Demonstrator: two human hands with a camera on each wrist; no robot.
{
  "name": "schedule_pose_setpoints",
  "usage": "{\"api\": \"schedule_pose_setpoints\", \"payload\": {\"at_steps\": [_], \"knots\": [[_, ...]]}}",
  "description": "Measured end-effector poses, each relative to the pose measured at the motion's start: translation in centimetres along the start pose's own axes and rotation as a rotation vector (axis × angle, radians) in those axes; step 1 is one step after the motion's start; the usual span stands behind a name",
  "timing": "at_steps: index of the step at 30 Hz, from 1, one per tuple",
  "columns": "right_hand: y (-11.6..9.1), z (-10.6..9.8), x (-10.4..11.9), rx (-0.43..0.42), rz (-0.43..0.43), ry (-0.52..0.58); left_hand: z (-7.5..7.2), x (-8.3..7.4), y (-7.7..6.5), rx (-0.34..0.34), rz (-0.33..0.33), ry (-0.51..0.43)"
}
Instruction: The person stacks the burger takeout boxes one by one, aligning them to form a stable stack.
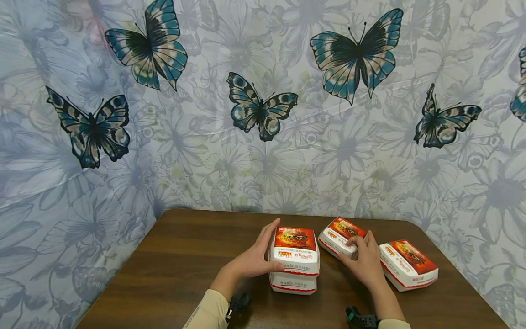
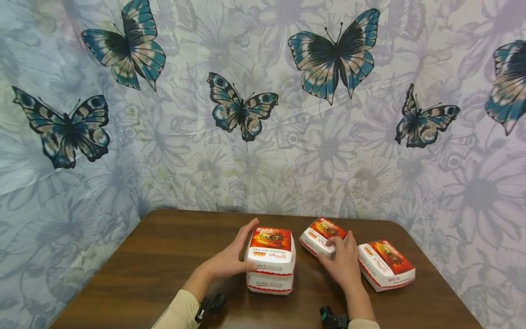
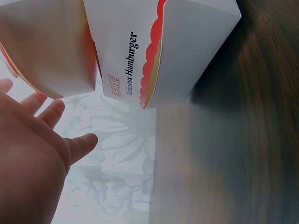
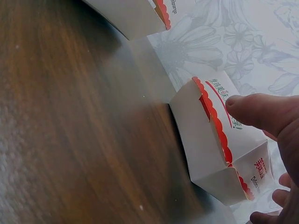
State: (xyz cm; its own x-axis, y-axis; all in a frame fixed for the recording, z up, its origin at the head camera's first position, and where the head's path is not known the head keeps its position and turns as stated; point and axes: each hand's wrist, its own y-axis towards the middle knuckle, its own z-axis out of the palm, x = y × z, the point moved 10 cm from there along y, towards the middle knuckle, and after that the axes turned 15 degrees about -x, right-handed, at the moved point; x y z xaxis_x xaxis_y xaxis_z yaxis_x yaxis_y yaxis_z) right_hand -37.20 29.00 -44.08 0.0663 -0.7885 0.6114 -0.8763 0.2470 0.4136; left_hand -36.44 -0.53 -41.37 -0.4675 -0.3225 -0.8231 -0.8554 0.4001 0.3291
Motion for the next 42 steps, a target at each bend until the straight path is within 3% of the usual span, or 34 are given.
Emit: {"api": "schedule_pose_setpoints", "payload": {"at_steps": [7,24,35,42], "knots": [[0.1,-0.1,0.2,-0.006,-0.021,0.011,0.1,0.1,0.0,0.003,-0.006,-0.006],[0.2,-0.5,2.0,-0.100,-0.209,-0.065,0.1,-0.1,-0.1,0.008,-0.003,-0.018],[-0.1,0.1,1.1,-0.014,-0.091,-0.038,0.1,-0.1,-0.1,0.012,-0.007,-0.014],[0.1,0.1,1.0,0.001,-0.094,-0.017,0.2,-0.1,-0.1,0.007,-0.004,-0.016]]}}
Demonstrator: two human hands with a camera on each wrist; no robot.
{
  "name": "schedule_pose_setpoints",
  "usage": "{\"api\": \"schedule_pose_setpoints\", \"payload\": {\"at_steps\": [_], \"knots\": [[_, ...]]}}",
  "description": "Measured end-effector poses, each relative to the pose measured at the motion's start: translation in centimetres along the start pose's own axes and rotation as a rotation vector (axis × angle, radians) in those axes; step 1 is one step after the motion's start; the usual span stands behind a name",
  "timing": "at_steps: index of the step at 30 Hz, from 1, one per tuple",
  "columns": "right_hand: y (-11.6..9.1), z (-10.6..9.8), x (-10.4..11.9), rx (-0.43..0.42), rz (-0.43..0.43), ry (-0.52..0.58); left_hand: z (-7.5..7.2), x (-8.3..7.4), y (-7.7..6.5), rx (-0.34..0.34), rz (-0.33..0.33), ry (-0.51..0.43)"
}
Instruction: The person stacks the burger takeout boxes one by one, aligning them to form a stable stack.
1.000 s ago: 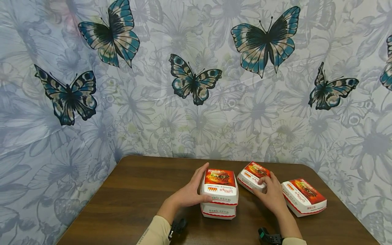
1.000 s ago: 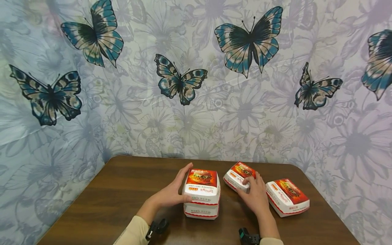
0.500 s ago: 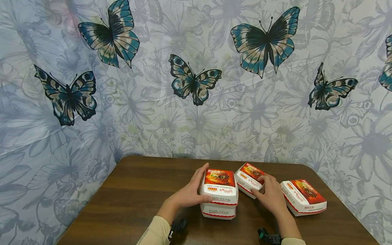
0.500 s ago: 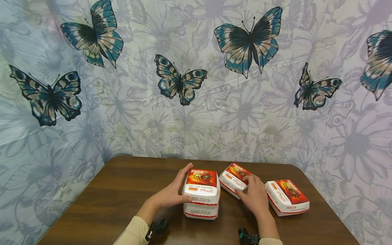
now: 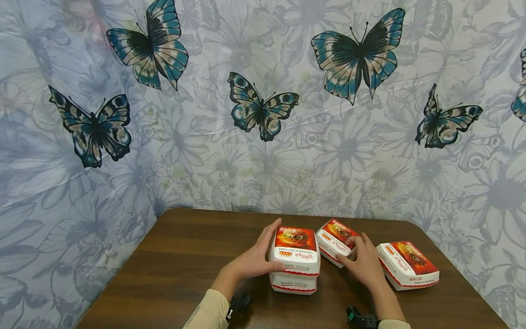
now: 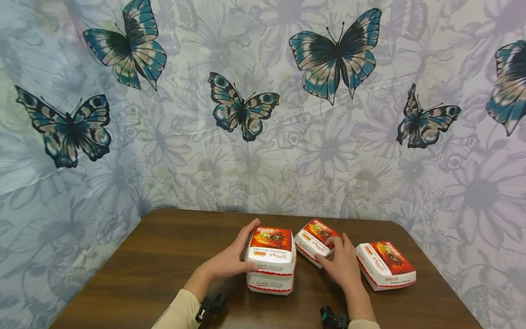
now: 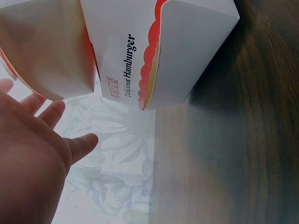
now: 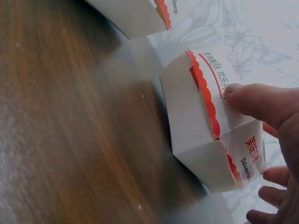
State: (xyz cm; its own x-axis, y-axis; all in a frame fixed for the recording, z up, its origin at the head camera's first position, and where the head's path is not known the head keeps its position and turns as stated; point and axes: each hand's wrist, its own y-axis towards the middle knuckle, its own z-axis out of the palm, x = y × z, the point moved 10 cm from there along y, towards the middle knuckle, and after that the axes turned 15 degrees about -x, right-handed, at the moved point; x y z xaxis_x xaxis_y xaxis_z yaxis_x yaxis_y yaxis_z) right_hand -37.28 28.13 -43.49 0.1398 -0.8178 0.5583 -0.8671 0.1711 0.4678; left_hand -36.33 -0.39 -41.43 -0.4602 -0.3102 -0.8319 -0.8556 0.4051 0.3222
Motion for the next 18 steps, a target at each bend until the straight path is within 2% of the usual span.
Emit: {"api": "schedule_pose_setpoints", "payload": {"at_steps": [8,18], "knots": [[-0.1,0.0,-0.2,0.004,0.031,0.006,-0.1,0.0,0.0,-0.005,0.002,0.002],[-0.1,0.0,-1.1,-0.010,0.136,0.053,0.1,0.2,0.0,0.010,-0.009,0.004]]}}
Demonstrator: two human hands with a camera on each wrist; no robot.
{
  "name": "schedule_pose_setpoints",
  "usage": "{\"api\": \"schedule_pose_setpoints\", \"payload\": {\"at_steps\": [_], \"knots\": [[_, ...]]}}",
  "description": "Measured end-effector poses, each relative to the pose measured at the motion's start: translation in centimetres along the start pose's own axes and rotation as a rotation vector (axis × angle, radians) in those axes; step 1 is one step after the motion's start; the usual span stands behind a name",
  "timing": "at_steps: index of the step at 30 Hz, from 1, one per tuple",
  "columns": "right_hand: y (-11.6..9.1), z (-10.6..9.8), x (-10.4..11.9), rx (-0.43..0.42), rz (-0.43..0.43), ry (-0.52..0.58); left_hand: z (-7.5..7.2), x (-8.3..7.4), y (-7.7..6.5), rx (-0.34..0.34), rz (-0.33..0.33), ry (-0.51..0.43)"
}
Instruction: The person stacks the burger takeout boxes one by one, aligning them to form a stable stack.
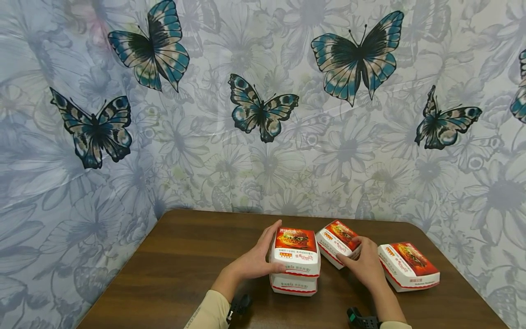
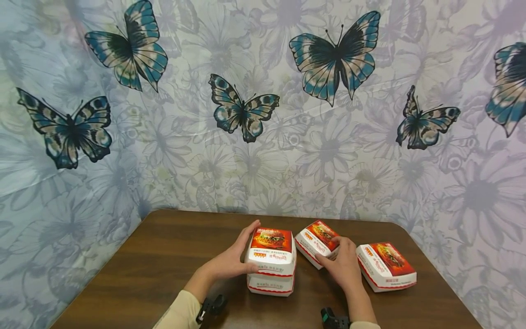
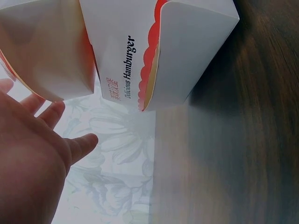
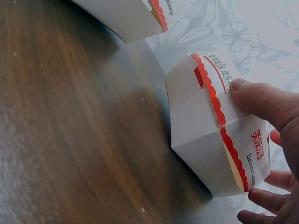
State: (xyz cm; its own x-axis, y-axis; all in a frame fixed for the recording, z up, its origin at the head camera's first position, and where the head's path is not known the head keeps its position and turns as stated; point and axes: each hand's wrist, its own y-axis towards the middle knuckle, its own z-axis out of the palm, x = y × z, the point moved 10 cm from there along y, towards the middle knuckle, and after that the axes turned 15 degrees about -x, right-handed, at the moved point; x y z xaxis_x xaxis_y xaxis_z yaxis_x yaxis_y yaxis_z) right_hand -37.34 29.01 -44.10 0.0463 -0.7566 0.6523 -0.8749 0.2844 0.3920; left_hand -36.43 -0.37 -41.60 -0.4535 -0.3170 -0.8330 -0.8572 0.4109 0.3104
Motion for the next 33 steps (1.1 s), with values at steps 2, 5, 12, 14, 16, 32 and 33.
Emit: {"api": "schedule_pose_setpoints", "payload": {"at_steps": [2,5,12,14,16,32,33], "knots": [[0.0,-0.1,0.1,-0.007,-0.004,0.002,0.0,0.0,0.0,0.001,0.000,0.002],[0.1,-0.3,0.3,-0.029,-0.018,0.005,0.0,0.0,0.0,-0.004,0.005,0.002],[0.2,-0.9,0.8,-0.066,-0.007,0.035,0.0,-0.1,0.1,-0.004,0.009,0.004],[0.3,-1.2,1.0,-0.078,-0.003,0.047,0.0,-0.2,0.0,-0.004,0.011,0.003],[0.3,-1.5,1.4,-0.092,-0.004,0.051,0.0,-0.2,0.0,-0.003,0.012,0.001],[0.6,-4.7,5.3,-0.263,-0.073,0.158,-0.2,-0.2,0.1,-0.009,0.020,0.005],[0.6,-4.9,5.6,-0.276,-0.079,0.173,-0.2,-0.2,0.1,-0.009,0.019,0.006]]}}
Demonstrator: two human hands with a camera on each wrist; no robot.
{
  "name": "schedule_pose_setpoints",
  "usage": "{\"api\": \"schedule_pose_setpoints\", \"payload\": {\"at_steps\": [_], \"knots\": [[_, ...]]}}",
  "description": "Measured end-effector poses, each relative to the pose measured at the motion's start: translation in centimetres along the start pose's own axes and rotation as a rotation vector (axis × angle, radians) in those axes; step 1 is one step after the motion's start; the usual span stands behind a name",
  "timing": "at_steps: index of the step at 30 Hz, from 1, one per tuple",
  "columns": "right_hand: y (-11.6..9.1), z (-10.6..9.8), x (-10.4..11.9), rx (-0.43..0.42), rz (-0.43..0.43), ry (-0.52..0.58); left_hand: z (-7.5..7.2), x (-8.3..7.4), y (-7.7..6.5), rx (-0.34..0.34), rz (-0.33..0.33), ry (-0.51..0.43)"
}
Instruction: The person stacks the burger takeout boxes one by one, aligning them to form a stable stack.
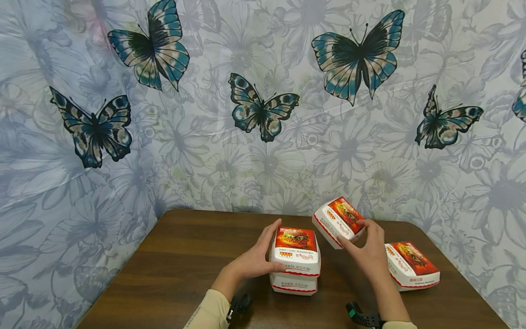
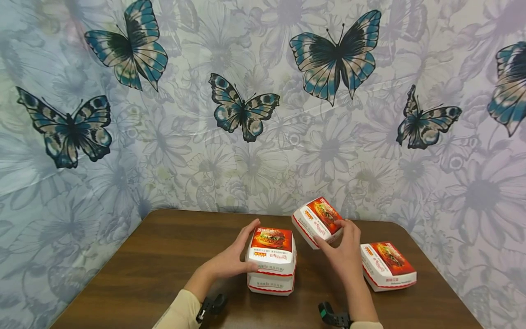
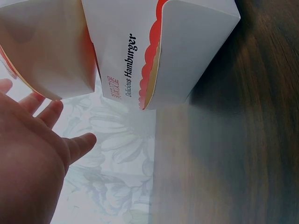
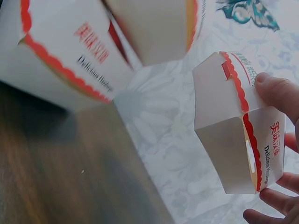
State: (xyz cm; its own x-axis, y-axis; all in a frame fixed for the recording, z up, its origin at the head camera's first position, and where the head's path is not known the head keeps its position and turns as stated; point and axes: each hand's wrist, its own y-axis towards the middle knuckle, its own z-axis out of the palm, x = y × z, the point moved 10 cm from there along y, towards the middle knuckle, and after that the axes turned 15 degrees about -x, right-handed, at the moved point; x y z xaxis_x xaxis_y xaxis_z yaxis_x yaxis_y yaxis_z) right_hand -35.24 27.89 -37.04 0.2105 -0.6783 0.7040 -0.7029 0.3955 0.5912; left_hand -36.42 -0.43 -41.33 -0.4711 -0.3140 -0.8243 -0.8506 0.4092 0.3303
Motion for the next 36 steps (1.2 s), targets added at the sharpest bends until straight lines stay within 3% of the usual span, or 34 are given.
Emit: {"api": "schedule_pose_setpoints", "payload": {"at_steps": [6,16,26,36], "knots": [[0.2,-1.1,1.8,-0.059,-0.015,0.058,0.0,0.0,0.0,-0.003,0.000,0.000],[0.4,-2.3,4.5,-0.079,-0.016,0.159,-0.1,-0.1,0.1,-0.003,-0.003,-0.010],[-0.4,-2.4,7.8,0.032,-0.087,0.263,-0.1,0.0,0.1,-0.008,0.003,-0.008],[-1.7,-1.5,9.9,0.180,-0.227,0.298,-0.1,0.0,-0.1,-0.019,-0.010,-0.021]]}}
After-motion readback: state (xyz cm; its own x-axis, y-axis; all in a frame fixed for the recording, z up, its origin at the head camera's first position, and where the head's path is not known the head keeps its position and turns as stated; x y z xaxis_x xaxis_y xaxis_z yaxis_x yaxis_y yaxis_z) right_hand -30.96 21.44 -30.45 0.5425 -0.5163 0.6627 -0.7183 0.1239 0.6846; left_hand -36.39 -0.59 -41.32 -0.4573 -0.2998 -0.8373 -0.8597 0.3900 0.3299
